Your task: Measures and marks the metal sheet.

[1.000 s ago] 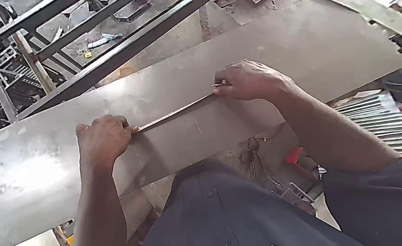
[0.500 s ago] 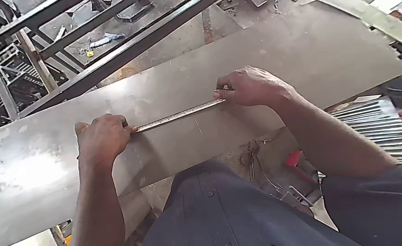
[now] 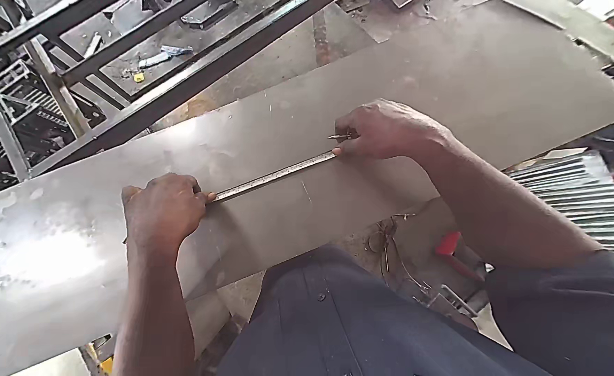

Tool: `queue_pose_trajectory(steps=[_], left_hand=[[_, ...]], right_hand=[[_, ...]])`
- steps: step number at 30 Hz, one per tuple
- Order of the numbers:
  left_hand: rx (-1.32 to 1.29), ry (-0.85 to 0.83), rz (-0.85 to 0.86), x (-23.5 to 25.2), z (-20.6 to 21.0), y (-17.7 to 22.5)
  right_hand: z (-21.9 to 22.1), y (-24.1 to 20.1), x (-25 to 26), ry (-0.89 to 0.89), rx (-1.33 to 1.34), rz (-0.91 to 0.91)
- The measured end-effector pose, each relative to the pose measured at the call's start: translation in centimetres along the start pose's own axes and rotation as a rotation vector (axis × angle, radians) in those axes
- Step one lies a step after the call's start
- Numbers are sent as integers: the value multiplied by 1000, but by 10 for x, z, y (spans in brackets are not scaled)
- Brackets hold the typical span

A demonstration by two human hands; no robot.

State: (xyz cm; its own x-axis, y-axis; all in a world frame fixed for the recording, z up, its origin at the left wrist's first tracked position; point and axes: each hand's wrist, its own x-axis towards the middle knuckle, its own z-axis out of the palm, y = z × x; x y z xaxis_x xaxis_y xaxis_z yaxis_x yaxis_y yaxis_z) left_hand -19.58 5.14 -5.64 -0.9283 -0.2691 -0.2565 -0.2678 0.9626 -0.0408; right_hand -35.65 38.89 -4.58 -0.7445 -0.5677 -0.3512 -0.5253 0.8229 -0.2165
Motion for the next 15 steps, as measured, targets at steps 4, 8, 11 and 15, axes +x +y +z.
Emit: queue_pose_trajectory(steps=[4,8,11,15], left_hand=[[-1,1,-1,0,-1,8],[-3,-1,-8,1,-1,9],[-8,2,-11,1,0,8],[-5,-11,-8,2,-1,8]], right_hand=[[-3,6,1,-44,-14,17],[-5,7,3,-63,-3,33],[-6,8,5,-53,-2,30],[-7,9,7,-53,-8,24]])
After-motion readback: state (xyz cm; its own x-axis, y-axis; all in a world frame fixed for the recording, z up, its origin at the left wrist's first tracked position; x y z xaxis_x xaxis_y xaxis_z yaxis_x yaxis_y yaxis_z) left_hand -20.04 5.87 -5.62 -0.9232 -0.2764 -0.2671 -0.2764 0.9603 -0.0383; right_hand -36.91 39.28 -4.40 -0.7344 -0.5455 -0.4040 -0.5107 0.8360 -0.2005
